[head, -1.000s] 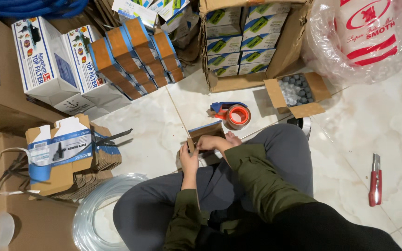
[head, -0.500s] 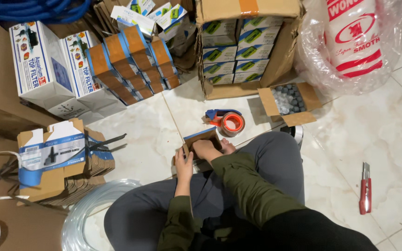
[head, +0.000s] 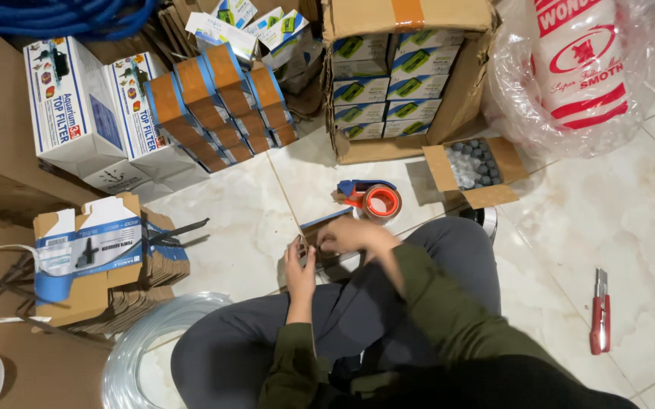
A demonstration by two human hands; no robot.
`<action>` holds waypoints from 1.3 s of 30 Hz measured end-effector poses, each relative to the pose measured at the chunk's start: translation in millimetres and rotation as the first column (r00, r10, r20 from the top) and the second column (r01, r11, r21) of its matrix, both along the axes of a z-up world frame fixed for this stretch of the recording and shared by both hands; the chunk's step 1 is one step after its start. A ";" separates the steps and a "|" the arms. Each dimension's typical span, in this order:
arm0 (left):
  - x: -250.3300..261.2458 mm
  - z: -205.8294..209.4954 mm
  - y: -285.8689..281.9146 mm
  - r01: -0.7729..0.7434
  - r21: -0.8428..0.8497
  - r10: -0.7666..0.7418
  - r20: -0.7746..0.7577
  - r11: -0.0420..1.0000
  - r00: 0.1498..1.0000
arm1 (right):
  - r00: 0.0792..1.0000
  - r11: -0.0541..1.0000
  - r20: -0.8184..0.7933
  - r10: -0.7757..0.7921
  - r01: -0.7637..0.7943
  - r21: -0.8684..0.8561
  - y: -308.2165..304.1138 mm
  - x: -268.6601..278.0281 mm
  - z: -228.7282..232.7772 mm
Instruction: The person sits on the floor and packs small items into cardboard boxes. They place a coiled clear tube and a small green device into a box, then seal it with a tape dispenser. The person repeats this process with another box, adding a small plastic bag and a green device before taping it shut.
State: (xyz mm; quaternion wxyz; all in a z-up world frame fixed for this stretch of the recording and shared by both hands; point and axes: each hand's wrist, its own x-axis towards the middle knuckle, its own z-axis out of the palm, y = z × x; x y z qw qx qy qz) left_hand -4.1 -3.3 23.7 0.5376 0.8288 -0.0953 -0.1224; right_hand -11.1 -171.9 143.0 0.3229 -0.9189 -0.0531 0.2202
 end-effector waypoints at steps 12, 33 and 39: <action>26.6 -48.2 1.8 -0.286 -0.331 0.360 0.189 0.899 0.913 | 0.692 0.686 0.640 -0.333 0.643 -0.339 -183.2 121.0 -78.4; 47.0 -76.7 -4.2 -0.491 -0.559 0.539 -0.090 0.669 0.837 | 0.598 0.485 0.771 -0.218 0.752 -0.446 -178.0 180.9 -49.1; 45.5 -49.1 -1.5 -0.489 -0.593 0.571 -0.058 0.641 0.819 | 0.314 0.596 0.834 -0.454 0.803 0.022 -145.7 117.2 16.9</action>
